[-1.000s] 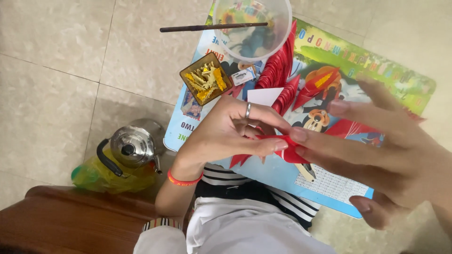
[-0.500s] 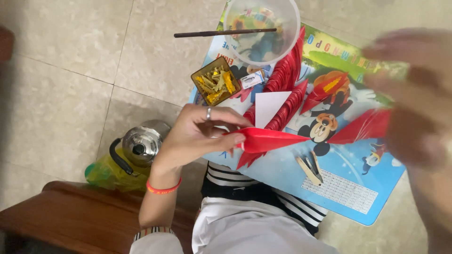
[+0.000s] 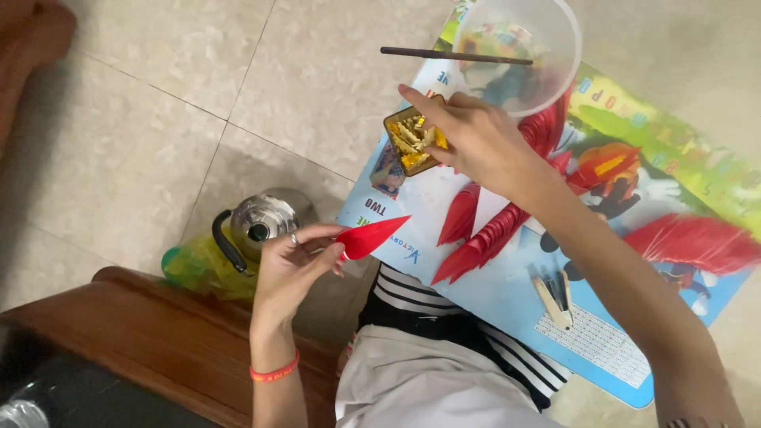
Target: The person is folding and assembling red and gold paper to create decorative items using a stapler.
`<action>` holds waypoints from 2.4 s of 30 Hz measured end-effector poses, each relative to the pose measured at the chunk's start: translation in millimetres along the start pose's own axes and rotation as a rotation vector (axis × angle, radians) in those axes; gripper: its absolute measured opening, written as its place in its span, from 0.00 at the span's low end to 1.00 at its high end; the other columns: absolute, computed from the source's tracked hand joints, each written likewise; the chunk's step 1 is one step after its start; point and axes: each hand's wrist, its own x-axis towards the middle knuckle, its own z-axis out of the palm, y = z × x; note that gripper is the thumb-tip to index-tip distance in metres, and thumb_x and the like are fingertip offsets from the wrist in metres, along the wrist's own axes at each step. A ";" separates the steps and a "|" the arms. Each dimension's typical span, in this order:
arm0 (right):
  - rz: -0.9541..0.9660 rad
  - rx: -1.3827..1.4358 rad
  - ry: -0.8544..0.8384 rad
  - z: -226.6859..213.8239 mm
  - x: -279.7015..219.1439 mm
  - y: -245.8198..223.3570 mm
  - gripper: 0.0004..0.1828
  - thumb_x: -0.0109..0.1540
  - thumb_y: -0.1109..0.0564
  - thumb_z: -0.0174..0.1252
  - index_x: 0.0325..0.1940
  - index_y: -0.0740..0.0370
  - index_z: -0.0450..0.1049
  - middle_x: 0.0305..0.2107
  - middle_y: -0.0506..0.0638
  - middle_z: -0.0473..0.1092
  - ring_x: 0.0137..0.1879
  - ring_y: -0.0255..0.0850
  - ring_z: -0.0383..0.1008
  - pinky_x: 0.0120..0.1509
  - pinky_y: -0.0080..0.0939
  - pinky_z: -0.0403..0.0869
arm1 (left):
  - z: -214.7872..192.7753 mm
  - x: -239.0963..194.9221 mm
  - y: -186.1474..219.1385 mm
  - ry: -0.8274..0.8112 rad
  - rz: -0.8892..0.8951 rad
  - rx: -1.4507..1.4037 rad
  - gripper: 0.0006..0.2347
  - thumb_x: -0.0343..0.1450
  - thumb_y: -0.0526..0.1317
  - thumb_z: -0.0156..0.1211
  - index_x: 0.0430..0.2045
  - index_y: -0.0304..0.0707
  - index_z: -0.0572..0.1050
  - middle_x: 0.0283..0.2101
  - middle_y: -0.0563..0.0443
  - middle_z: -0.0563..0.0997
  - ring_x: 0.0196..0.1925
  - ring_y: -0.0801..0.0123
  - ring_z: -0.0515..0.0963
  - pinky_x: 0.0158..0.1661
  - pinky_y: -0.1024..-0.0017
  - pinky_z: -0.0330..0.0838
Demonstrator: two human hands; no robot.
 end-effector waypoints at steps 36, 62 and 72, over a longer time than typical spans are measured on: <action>-0.076 -0.063 -0.170 7.3 29.2 -20.7 0.54 0.46 0.61 0.70 0.76 0.55 0.59 0.34 0.45 0.80 0.47 0.49 0.71 0.59 0.48 0.69 | 16.3 6.0 14.6 -0.155 0.001 -0.021 0.09 0.72 0.26 0.63 0.45 0.26 0.80 0.42 0.49 0.83 0.36 0.77 0.80 0.35 0.78 0.77; 0.136 0.561 -0.080 -42.2 2.5 -10.6 0.47 0.61 0.67 0.66 0.79 0.54 0.51 0.36 0.49 0.79 0.45 0.37 0.80 0.53 0.38 0.76 | 67.4 37.6 45.7 0.013 0.171 0.181 0.09 0.72 0.26 0.62 0.45 0.28 0.81 0.45 0.50 0.85 0.35 0.82 0.78 0.39 0.82 0.74; 0.091 0.875 0.087 -56.7 -13.4 5.0 0.39 0.69 0.76 0.61 0.77 0.59 0.50 0.40 0.57 0.76 0.45 0.43 0.82 0.57 0.42 0.83 | 74.3 46.1 51.1 -0.005 0.211 0.207 0.08 0.73 0.28 0.62 0.45 0.31 0.82 0.45 0.51 0.85 0.35 0.82 0.78 0.38 0.83 0.74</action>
